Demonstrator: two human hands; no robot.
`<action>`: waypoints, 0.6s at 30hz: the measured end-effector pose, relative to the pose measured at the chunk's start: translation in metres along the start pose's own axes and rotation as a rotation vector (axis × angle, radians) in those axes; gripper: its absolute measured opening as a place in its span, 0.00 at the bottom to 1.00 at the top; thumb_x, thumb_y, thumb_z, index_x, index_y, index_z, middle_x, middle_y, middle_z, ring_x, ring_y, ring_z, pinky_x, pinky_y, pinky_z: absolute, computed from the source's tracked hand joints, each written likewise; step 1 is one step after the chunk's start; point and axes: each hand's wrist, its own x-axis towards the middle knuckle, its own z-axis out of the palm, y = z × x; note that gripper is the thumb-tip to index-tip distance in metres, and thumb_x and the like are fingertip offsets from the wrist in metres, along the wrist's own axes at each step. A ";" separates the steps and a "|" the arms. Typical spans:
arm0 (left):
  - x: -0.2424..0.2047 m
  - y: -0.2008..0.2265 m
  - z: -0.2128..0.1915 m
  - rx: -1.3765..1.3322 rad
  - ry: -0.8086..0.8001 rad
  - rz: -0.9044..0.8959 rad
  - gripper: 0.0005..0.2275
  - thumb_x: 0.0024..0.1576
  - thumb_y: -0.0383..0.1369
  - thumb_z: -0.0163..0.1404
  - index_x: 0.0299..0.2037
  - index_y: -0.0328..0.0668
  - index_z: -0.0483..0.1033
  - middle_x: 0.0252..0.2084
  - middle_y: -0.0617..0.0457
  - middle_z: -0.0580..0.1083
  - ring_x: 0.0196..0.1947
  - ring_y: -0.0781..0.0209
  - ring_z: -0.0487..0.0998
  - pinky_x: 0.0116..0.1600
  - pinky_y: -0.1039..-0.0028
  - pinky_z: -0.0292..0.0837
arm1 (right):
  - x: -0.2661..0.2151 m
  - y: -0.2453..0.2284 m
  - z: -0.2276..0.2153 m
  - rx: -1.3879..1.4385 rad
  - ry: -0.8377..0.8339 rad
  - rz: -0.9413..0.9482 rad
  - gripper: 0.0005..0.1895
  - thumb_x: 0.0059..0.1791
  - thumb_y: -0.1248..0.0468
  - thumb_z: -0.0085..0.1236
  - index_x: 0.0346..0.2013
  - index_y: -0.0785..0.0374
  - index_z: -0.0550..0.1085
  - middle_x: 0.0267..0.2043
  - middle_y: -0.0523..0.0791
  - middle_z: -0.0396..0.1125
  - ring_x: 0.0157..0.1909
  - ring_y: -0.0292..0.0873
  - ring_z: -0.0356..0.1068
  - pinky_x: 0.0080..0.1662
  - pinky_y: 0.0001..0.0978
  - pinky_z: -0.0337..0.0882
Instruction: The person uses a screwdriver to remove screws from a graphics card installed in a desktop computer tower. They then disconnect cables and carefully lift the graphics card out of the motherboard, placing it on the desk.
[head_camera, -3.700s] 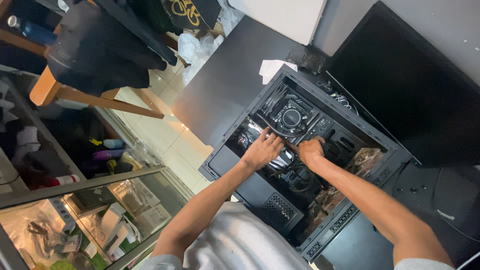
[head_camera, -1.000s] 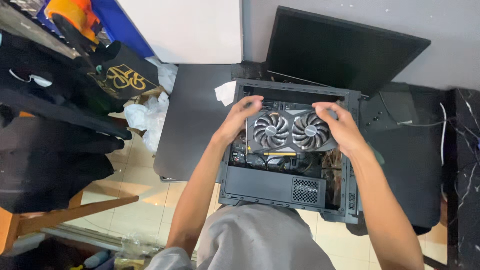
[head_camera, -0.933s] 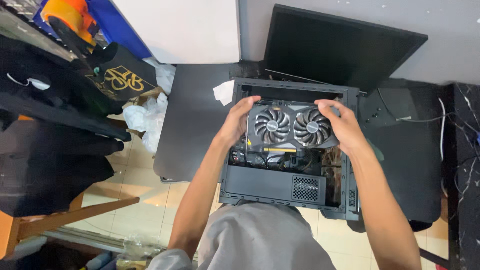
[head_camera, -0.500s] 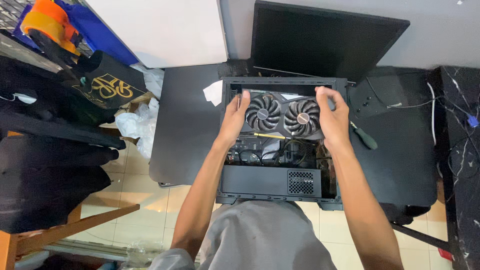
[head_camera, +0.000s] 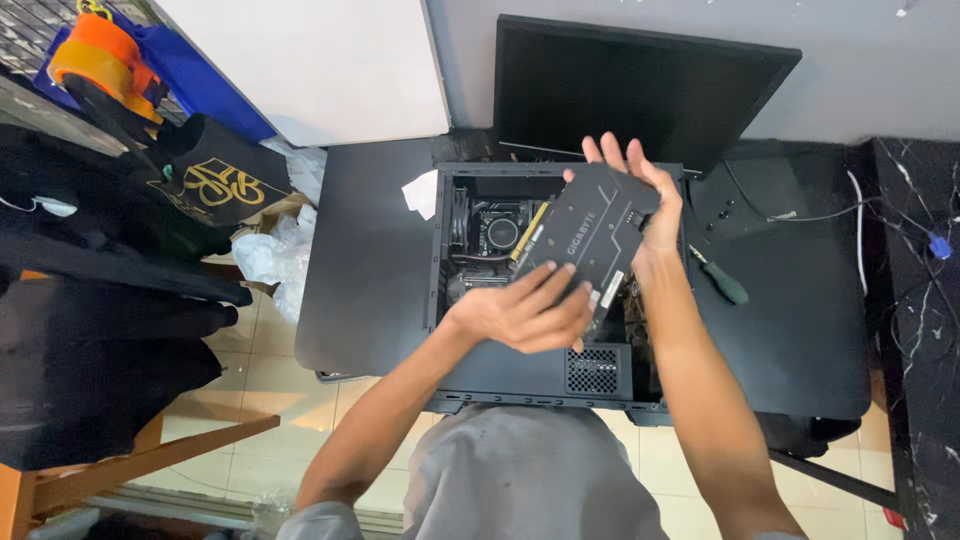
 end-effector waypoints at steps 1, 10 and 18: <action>-0.006 0.008 0.005 -0.001 -0.002 0.000 0.17 0.67 0.51 0.35 0.41 0.51 0.73 0.43 0.56 0.80 0.42 0.57 0.84 0.51 0.69 0.83 | 0.003 -0.001 -0.005 0.001 0.001 0.001 0.14 0.50 0.64 0.58 0.49 0.59 0.80 0.67 0.54 0.66 0.76 0.57 0.57 0.74 0.72 0.48; -0.011 0.001 -0.019 0.022 -0.026 0.099 0.17 0.66 0.56 0.36 0.48 0.58 0.69 0.47 0.61 0.74 0.48 0.61 0.79 0.53 0.69 0.83 | -0.022 -0.019 -0.024 -0.278 -0.319 0.208 0.42 0.44 0.55 0.44 0.74 0.62 0.56 0.79 0.60 0.42 0.78 0.65 0.45 0.71 0.69 0.50; -0.029 0.002 -0.013 -0.171 0.054 0.014 0.04 0.64 0.35 0.43 0.40 0.54 0.72 0.47 0.56 0.82 0.45 0.61 0.82 0.50 0.67 0.76 | -0.107 -0.032 -0.087 -0.643 0.353 0.341 0.22 0.52 0.55 0.59 0.62 0.51 0.74 0.26 0.54 0.74 0.18 0.43 0.74 0.18 0.26 0.73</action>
